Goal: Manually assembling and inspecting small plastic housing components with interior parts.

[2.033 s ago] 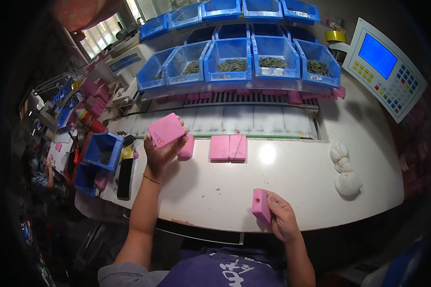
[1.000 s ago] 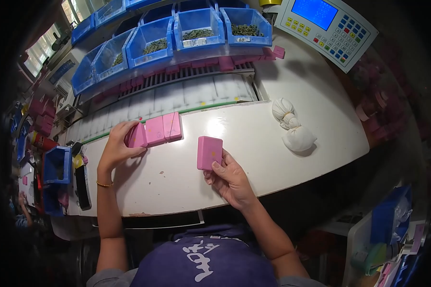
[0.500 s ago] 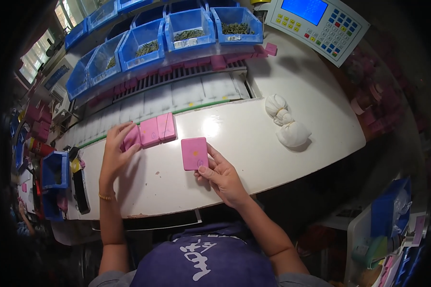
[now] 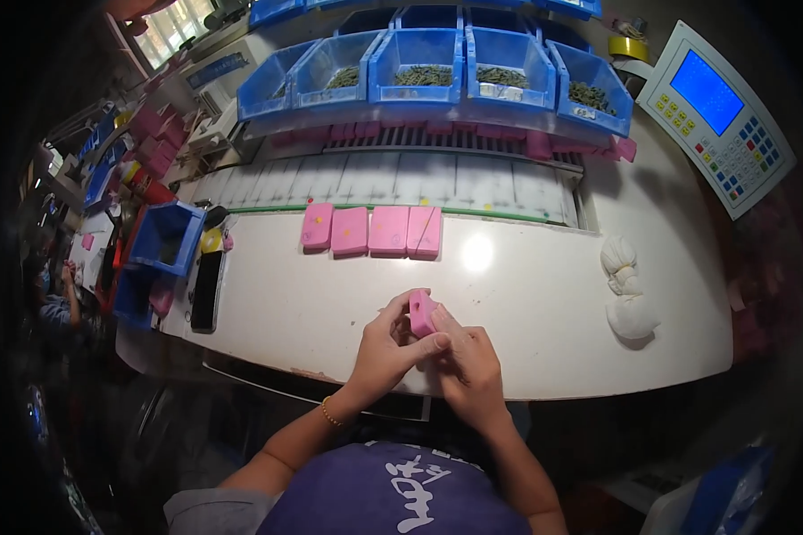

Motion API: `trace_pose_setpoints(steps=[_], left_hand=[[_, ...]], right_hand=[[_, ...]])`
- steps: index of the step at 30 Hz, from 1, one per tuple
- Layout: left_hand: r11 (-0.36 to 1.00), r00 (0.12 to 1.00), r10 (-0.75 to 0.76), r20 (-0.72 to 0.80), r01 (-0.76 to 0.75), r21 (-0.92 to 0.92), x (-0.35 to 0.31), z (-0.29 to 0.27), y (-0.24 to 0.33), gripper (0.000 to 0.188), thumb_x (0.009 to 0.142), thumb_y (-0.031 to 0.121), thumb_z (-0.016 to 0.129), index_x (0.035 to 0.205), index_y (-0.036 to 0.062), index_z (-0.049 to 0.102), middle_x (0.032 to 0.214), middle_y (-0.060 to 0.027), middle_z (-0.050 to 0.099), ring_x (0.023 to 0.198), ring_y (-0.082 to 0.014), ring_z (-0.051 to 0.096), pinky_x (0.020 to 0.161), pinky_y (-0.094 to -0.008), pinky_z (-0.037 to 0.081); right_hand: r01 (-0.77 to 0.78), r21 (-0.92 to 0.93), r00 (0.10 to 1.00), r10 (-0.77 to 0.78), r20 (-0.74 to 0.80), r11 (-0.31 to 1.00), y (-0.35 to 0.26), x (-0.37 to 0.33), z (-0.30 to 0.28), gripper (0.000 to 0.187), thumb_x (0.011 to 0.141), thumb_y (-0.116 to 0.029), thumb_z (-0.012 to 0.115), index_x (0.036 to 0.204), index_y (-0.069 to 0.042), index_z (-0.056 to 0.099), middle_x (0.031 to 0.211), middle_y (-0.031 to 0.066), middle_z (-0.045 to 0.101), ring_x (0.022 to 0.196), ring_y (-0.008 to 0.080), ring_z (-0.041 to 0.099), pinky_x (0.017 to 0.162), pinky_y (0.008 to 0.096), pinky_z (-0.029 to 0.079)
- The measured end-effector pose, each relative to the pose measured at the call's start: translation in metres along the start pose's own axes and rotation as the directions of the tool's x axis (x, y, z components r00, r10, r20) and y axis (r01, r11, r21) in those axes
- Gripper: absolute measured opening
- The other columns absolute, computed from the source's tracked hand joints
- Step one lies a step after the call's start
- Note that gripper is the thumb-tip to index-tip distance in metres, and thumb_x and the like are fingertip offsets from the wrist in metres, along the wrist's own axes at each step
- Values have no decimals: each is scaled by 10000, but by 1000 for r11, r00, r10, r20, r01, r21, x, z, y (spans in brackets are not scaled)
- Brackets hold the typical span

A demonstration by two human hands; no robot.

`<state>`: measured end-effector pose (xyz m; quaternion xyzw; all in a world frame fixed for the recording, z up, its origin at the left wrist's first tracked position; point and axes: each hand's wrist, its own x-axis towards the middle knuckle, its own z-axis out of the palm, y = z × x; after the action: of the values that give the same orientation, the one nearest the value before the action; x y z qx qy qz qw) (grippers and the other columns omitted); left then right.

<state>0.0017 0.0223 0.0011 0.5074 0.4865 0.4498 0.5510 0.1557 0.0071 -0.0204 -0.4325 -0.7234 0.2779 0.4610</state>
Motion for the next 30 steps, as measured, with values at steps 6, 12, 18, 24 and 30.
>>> trace_pose_setpoints(steps=[6,12,18,24,30], left_hand=[[976,998,65,9,-61,-207,0,-2,-23,700,799,50,815,1392,7,446,1222,-121,580,1135,-177,574,979,-324,493],[961,984,174,-44,-180,-211,-1,-9,-28,681,760,60,848,1344,9,501,1055,-89,624,922,-130,645,808,-281,562],[974,974,228,6,-228,14,-4,-11,-29,673,720,6,851,1313,14,532,1156,-57,510,940,-110,598,773,-259,556],[945,955,296,32,-298,136,-12,-3,-22,651,726,2,824,1312,12,540,1196,-87,504,956,-156,615,806,-269,555],[854,905,421,69,-421,306,-13,-3,-26,661,727,128,859,1302,17,554,1166,-139,564,981,-241,647,805,-341,569]], right_hand=[[-30,97,998,25,55,995,-3,6,-5,607,762,105,622,1354,-23,577,1399,130,572,953,283,604,883,345,512],[-152,356,988,131,81,922,7,3,-13,442,895,-35,610,1337,-22,592,1271,142,632,1030,219,600,930,344,486],[-155,470,988,136,75,869,10,4,-12,409,920,-70,619,1321,1,586,1183,130,644,969,191,585,886,306,485],[-92,301,995,73,74,949,1,-3,-12,577,847,-131,732,1377,-22,532,1086,78,552,827,159,527,791,276,469],[-249,352,960,181,215,902,-3,-8,-7,721,856,-156,740,1488,-49,411,915,44,494,778,116,481,717,249,435]])
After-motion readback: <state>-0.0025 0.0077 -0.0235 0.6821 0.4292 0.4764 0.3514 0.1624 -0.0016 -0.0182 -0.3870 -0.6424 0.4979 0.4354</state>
